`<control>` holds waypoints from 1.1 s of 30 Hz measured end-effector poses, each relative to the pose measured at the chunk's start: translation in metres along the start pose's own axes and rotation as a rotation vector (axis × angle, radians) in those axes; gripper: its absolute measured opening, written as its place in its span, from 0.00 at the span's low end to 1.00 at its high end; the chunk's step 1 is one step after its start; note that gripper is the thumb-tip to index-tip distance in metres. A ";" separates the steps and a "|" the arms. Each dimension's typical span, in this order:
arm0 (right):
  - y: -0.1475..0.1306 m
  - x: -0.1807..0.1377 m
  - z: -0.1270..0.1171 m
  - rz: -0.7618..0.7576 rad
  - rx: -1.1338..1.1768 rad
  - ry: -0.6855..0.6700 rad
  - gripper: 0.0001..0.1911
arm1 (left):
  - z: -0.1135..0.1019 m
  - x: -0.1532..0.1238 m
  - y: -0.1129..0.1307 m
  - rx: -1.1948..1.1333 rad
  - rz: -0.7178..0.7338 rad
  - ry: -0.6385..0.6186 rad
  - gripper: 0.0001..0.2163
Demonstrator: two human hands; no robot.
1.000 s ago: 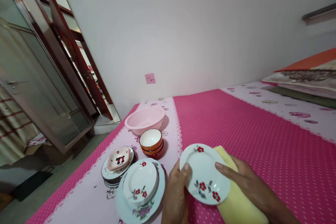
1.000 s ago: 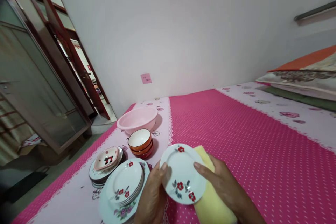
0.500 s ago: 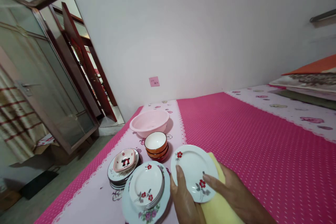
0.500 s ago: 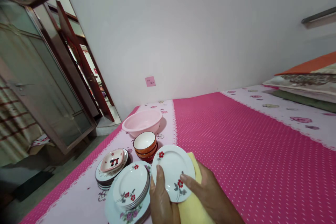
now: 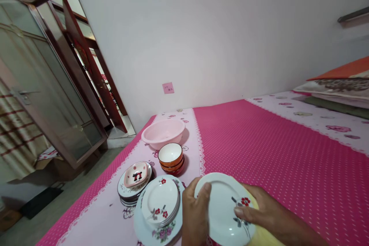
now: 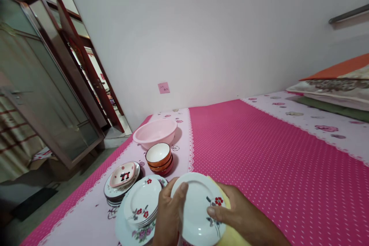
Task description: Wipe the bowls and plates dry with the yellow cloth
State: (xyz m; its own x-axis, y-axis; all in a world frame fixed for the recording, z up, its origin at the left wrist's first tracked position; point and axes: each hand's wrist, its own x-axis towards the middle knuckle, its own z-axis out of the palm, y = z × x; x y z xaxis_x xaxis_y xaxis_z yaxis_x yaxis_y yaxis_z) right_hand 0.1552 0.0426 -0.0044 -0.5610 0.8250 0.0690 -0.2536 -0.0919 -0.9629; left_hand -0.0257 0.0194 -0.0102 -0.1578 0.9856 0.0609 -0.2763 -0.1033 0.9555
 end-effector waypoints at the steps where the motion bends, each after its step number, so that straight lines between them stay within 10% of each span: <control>1: 0.002 0.003 0.003 0.009 0.022 0.008 0.29 | 0.003 0.000 -0.001 -0.050 0.014 0.085 0.20; 9: 0.018 0.023 0.027 -0.122 -0.006 -0.025 0.27 | 0.019 0.006 -0.023 -0.365 -0.002 0.506 0.33; 18: 0.026 0.023 0.010 -0.369 -1.010 0.630 0.17 | 0.021 0.007 -0.022 -0.345 0.005 0.273 0.28; 21: 0.035 0.025 0.018 -0.543 -1.289 0.576 0.23 | 0.031 0.002 -0.011 -0.617 -0.075 0.125 0.21; 25: 0.040 0.029 0.026 -0.636 -1.483 0.488 0.26 | 0.029 0.005 -0.008 -0.804 -0.192 0.238 0.14; 33: 0.006 0.006 0.019 -0.739 -1.394 0.325 0.24 | 0.010 0.014 -0.026 -0.899 -0.197 -0.049 0.20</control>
State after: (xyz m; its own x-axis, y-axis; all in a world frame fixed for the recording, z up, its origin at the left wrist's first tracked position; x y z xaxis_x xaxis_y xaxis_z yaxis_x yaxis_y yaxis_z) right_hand 0.1349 0.0366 -0.0045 -0.4186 0.5503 0.7225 0.6013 0.7641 -0.2336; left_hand -0.0116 0.0371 -0.0314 0.0051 0.9989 -0.0474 -0.9298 0.0221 0.3673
